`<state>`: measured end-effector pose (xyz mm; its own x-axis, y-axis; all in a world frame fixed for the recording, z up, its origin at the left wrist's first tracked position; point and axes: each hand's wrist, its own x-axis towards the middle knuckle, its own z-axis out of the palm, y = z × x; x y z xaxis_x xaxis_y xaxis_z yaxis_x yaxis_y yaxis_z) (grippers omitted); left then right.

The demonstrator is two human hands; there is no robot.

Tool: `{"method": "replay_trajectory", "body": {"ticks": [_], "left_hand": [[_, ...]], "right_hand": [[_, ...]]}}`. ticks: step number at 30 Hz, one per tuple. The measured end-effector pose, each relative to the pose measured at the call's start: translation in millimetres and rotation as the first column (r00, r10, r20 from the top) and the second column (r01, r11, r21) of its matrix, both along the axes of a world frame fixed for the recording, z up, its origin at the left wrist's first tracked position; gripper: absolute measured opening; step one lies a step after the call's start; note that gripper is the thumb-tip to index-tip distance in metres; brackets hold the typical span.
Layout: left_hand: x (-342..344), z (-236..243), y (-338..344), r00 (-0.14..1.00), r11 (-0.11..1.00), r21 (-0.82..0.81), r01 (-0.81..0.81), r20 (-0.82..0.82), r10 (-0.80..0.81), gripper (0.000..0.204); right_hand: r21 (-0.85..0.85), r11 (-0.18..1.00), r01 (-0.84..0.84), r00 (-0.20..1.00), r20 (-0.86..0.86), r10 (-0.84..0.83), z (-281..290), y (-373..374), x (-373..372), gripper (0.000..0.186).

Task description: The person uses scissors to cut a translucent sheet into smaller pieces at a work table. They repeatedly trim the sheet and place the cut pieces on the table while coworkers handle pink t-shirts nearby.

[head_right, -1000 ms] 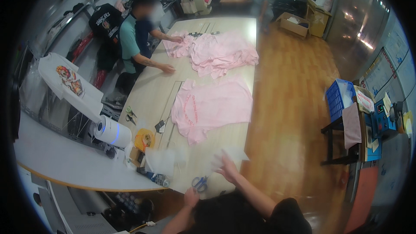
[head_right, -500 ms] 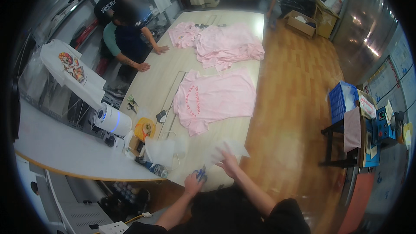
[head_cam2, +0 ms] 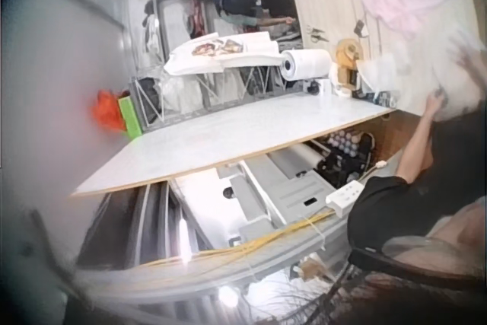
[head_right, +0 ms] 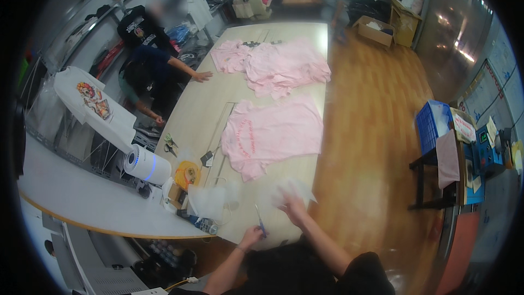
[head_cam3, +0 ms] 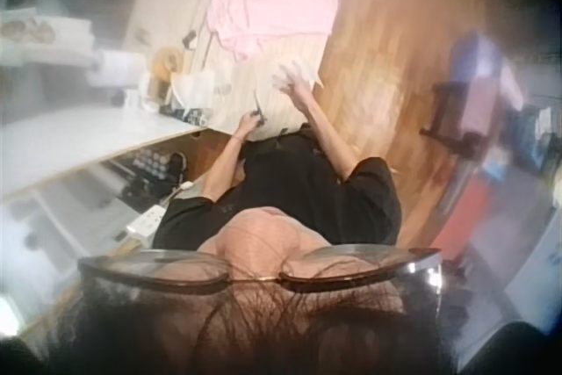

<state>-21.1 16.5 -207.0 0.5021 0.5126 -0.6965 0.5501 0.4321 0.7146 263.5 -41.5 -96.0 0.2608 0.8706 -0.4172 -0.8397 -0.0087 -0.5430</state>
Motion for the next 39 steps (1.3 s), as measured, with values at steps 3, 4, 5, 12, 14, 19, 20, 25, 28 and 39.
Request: {"method": "replay_trajectory", "body": {"ticks": [3, 4, 5, 12, 14, 19, 20, 25, 28, 39], "left_hand": [[22.7, 58.8, -9.9, 0.886, 0.953, -0.093, -0.289, 0.352, 0.303, 0.028], [30.6, 84.3, -12.8, 0.872, 0.955, -0.059, -0.291, 0.394, 0.29, 0.032], [37.5, 111.1, -11.2, 0.857, 0.955, -0.023, -0.294, 0.437, 0.274, 0.036], [41.9, 167.5, -6.8, 0.901, 0.97, 0.183, -0.16, 0.428, 0.068, 0.039], [42.6, 160.3, -10.5, 0.892, 0.977, 0.128, -0.171, 0.441, 0.098, 0.041], [43.3, 159.1, -18.8, 0.911, 0.985, 0.157, -0.065, 0.413, -0.006, 0.041], [41.9, 154.0, -20.6, 0.902, 0.988, 0.152, -0.031, 0.431, -0.038, 0.042], [53.6, 180.4, -35.1, 0.882, 0.962, 0.259, 0.084, 0.429, -0.193, 0.05], [64.7, 192.1, -32.7, 0.882, 0.954, 0.291, 0.072, 0.428, -0.198, 0.056], [70.4, 209.9, -15.1, 0.884, 0.965, 0.243, -0.096, 0.467, -0.03, 0.045]], "right_hand": [[0.051, 0.998, 0.04, 0.999, 0.025, -0.041, 9.7, 4.2, 10.7, 0.069], [0.08, 0.995, 0.055, 0.998, 0.026, -0.057, 16.0, 3.2, 13.8, 0.068], [0.112, 0.991, 0.069, 0.997, 0.028, -0.072, 25.5, 4.1, 17.2, 0.067], [0.231, 0.967, 0.106, 0.994, 0.008, -0.111, 95.2, 6.7, 25.1, 0.064], [0.232, 0.963, 0.135, 0.99, 0.006, -0.141, 103.9, 6.8, 26.3, 0.064], [0.255, 0.934, 0.249, 0.968, -0.037, -0.248, 104.2, 8.1, 26.6, 0.063], [0.257, 0.927, 0.273, 0.962, -0.061, -0.267, 104.5, 9.3, 26.3, 0.062], [0.285, 0.92, 0.269, 0.963, -0.084, -0.256, 108.6, 15.4, 13.1, 0.06], [0.31, 0.932, 0.188, 0.979, 0.012, -0.201, 103.0, 15.4, -2.9, 0.061], [0.266, 0.963, 0.05, 0.988, 0.13, -0.087, 98.2, 8.9, -20.1, 0.059]]}}
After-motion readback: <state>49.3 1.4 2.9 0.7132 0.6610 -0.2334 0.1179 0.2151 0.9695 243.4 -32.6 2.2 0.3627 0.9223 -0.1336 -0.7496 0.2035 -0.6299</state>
